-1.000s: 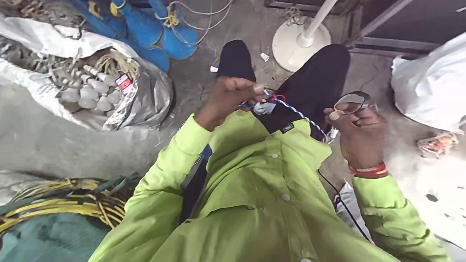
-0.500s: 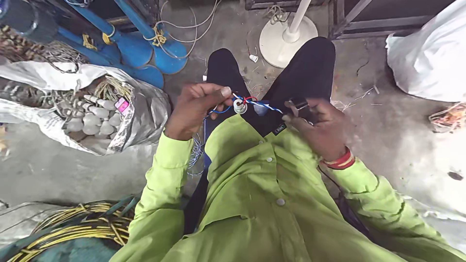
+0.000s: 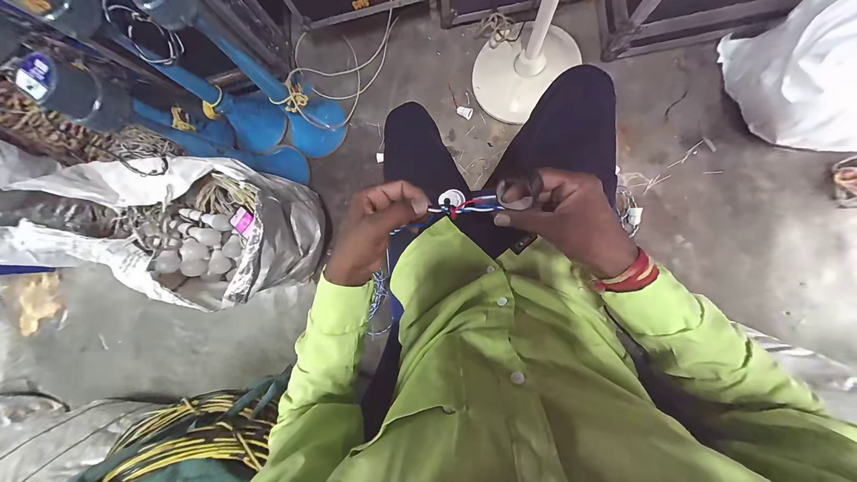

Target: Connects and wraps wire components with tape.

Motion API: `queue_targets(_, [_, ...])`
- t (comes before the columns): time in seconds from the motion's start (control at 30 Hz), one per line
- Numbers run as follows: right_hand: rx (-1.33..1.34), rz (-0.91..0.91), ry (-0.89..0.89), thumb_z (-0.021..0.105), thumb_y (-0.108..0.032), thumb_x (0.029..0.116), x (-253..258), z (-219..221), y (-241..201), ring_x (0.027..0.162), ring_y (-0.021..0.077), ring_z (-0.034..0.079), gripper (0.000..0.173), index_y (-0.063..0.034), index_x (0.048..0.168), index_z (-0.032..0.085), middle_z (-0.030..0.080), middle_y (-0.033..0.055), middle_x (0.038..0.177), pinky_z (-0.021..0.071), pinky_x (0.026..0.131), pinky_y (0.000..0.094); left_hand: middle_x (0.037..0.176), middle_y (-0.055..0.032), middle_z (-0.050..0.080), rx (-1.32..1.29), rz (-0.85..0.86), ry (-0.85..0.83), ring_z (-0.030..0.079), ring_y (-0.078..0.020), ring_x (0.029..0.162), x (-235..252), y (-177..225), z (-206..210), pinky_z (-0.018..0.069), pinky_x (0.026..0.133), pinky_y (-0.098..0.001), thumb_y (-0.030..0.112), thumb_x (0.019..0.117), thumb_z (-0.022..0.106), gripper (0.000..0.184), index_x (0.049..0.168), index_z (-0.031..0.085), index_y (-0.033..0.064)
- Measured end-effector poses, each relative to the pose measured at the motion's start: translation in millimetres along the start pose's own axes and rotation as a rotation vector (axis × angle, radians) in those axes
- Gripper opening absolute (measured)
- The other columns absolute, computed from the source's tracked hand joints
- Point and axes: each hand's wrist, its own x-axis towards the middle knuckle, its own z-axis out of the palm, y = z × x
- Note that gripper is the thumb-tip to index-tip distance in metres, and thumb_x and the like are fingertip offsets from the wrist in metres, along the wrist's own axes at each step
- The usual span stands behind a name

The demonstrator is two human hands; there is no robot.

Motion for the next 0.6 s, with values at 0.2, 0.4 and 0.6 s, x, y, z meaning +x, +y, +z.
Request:
queue_targets(0.2, [-0.091,-0.129,0.035,0.081,-0.002,0.0817,-1,1,-4,0.068,-0.0041,0.064,0.023,-0.0063,0.1,0.069,0.07,-0.0061,0.082,0.0549,0.063,0.0124,0.094,0.0017,0.073,0.673,0.2,0.111,0.067,-0.0059,0.09,3,10,16,0.0564,0.08,-0.0292,0.04,0.0977,0.067,0.031,0.089,0.077,0.0125])
queue_targets(0.4, [-0.072,-0.177,-0.012,0.081,-0.003,0.0822,-10,-4,-3,0.065,0.0001,0.064,0.024,-0.0059,0.103,0.069,0.07,-0.003,0.081,0.0555,0.058,0.0148,0.102,-0.0057,0.074,0.456,0.188,-0.19,0.069,-0.0081,0.091,3,-4,33,0.0585,0.084,-0.026,0.009,0.1005,0.062,0.019,0.11,0.076,0.0011])
queue_targets(0.6, [-0.175,-0.461,0.097,0.076,-0.004,0.0862,0,-5,19,0.08,0.0034,0.067,0.016,0.0027,0.1,0.072,0.073,0.0067,0.094,0.0579,0.071,0.0184,0.092,-0.0045,0.075,0.261,-0.003,-0.227,0.068,-0.0058,0.077,-3,-2,35,0.0578,0.071,-0.0213,0.005,0.0992,0.063,0.017,0.111,0.074,-0.0009])
